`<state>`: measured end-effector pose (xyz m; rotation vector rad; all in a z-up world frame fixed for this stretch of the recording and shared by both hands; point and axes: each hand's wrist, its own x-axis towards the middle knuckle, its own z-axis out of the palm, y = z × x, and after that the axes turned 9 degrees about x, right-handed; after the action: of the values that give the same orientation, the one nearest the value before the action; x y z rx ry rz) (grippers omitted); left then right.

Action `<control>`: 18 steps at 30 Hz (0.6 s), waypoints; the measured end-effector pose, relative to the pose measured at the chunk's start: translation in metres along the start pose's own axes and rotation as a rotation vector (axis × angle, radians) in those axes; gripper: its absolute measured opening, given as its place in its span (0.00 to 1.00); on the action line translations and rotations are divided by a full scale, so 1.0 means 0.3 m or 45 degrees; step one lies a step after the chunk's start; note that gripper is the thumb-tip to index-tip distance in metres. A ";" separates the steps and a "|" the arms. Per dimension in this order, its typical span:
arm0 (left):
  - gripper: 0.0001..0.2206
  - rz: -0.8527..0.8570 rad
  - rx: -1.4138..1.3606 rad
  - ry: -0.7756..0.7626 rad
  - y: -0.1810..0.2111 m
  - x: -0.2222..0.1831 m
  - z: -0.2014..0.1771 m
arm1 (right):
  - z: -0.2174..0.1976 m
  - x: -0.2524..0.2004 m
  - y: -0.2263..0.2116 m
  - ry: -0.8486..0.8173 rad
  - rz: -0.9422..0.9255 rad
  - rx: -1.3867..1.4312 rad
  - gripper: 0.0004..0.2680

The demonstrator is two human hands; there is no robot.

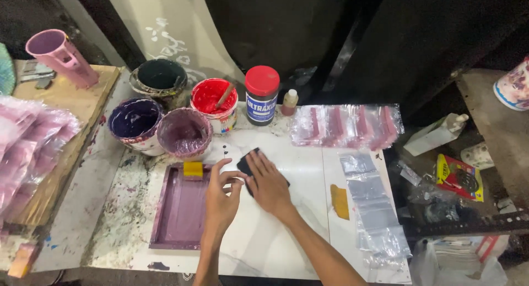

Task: Preparing a screen printing frame and materials for printing on fabric and plastic bags.

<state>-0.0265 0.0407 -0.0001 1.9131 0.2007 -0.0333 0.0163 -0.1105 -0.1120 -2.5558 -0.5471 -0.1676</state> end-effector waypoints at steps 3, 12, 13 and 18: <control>0.24 0.084 -0.114 0.048 -0.013 0.004 0.002 | -0.028 -0.081 -0.098 0.008 -0.306 0.165 0.19; 0.23 0.125 -0.154 0.023 0.003 0.001 -0.025 | -0.016 -0.087 0.005 -0.318 -0.435 0.283 0.19; 0.22 0.129 -0.130 0.041 0.002 0.004 -0.022 | -0.045 -0.009 0.019 -0.290 -0.319 0.316 0.19; 0.27 0.189 -0.037 0.058 -0.010 0.017 0.031 | 0.030 -0.013 0.004 0.138 -0.239 0.017 0.21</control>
<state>-0.0212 0.0337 -0.0066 1.8958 0.0892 0.1123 0.0134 -0.1081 -0.1210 -2.4636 -0.7431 -0.3649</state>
